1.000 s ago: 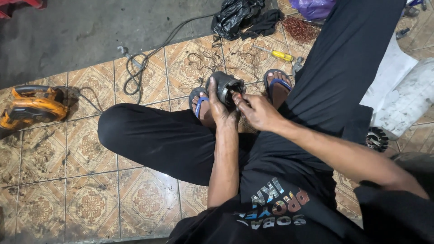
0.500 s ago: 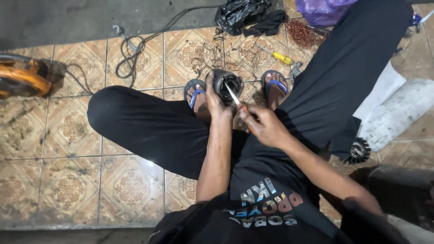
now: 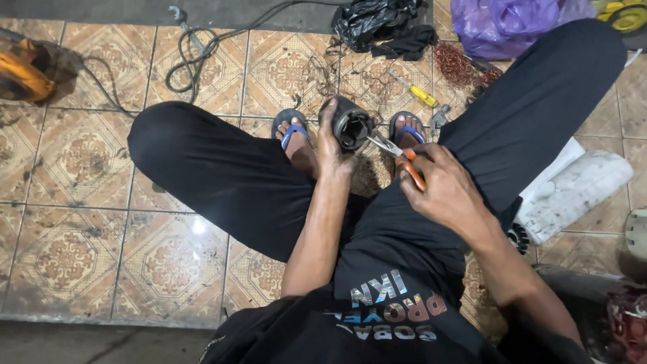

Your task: Removing copper windings from an electric motor stator using pliers and a screwdriver while sitting on the floor.

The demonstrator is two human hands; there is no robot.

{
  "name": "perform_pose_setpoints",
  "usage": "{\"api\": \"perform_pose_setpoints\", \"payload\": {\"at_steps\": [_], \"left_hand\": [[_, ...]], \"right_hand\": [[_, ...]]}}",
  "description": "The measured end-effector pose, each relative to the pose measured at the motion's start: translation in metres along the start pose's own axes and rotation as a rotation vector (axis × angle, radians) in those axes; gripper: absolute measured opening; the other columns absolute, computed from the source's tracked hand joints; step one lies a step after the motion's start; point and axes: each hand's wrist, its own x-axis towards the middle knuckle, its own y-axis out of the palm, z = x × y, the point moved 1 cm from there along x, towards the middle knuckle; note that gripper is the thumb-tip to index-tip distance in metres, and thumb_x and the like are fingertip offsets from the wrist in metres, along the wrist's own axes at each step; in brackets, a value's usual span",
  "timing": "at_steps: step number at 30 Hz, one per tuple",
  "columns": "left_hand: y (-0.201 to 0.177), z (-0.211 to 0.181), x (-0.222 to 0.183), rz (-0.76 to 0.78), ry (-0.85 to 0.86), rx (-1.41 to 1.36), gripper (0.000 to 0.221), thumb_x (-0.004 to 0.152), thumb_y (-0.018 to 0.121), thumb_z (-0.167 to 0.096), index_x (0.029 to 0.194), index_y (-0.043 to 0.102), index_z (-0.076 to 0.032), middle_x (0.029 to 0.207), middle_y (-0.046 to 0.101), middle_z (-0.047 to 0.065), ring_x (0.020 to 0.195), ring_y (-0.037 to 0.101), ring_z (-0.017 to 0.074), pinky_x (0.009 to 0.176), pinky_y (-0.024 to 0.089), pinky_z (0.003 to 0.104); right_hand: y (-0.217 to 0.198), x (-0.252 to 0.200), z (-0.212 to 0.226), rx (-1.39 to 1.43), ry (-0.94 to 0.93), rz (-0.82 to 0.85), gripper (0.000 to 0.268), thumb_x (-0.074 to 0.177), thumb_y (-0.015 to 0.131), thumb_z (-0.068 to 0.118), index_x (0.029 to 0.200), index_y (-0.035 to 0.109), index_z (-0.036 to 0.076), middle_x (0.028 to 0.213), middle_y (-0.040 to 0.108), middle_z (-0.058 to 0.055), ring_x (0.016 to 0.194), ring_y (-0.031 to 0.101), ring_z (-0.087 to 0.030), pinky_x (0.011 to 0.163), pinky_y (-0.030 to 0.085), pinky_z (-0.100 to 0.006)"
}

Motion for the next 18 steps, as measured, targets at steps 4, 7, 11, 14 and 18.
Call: {"api": "perform_pose_setpoints", "payload": {"at_steps": [4, 7, 11, 14, 18], "left_hand": [[-0.006, 0.002, 0.015, 0.045, 0.026, 0.052, 0.073, 0.073, 0.09, -0.046, 0.117, 0.058, 0.003, 0.105, 0.068, 0.027, 0.099, 0.069, 0.0395, 0.091, 0.055, 0.061], [-0.007, 0.006, 0.016, 0.048, 0.05, 0.074, 0.075, 0.073, 0.091, -0.046, 0.119, 0.058, 0.004, 0.105, 0.068, 0.027, 0.099, 0.069, 0.0384, 0.092, 0.055, 0.061], [0.013, 0.0, -0.021, 0.063, 0.035, 0.099, 0.086, 0.072, 0.09, -0.046, 0.13, 0.051, 0.005, 0.107, 0.064, 0.027, 0.098, 0.066, 0.039, 0.089, 0.054, 0.061], [-0.01, 0.01, 0.013, 0.111, 0.099, 0.158, 0.083, 0.073, 0.093, -0.04, 0.131, 0.051, 0.003, 0.108, 0.064, 0.027, 0.097, 0.068, 0.0398, 0.087, 0.057, 0.06], [-0.011, 0.019, 0.018, 0.159, 0.118, 0.248, 0.088, 0.075, 0.091, -0.041, 0.137, 0.047, 0.003, 0.109, 0.061, 0.027, 0.097, 0.066, 0.0401, 0.087, 0.056, 0.062]], "right_hand": [[0.006, 0.006, 0.001, -0.078, -0.033, -0.023, 0.026, 0.088, 0.072, 0.035, 0.088, 0.073, 0.009, 0.114, 0.069, -0.011, 0.103, 0.07, -0.034, 0.081, 0.058, -0.044], [0.013, 0.009, 0.001, -0.067, -0.037, -0.008, 0.027, 0.088, 0.071, 0.036, 0.088, 0.072, 0.009, 0.113, 0.069, -0.011, 0.102, 0.07, -0.035, 0.081, 0.058, -0.045], [0.026, 0.008, -0.011, 0.16, -0.006, 0.079, 0.023, 0.087, 0.071, 0.028, 0.08, 0.069, 0.005, 0.098, 0.071, -0.015, 0.094, 0.069, -0.041, 0.077, 0.057, -0.048], [0.029, 0.011, -0.021, 0.346, -0.017, 0.084, 0.02, 0.087, 0.068, 0.019, 0.076, 0.066, 0.004, 0.088, 0.07, -0.019, 0.091, 0.069, -0.044, 0.073, 0.055, -0.05], [0.033, 0.029, -0.018, 0.568, 0.125, 0.112, 0.034, 0.101, 0.059, 0.018, 0.07, 0.066, 0.006, 0.067, 0.07, -0.014, 0.077, 0.072, -0.036, 0.069, 0.054, -0.044]]}}
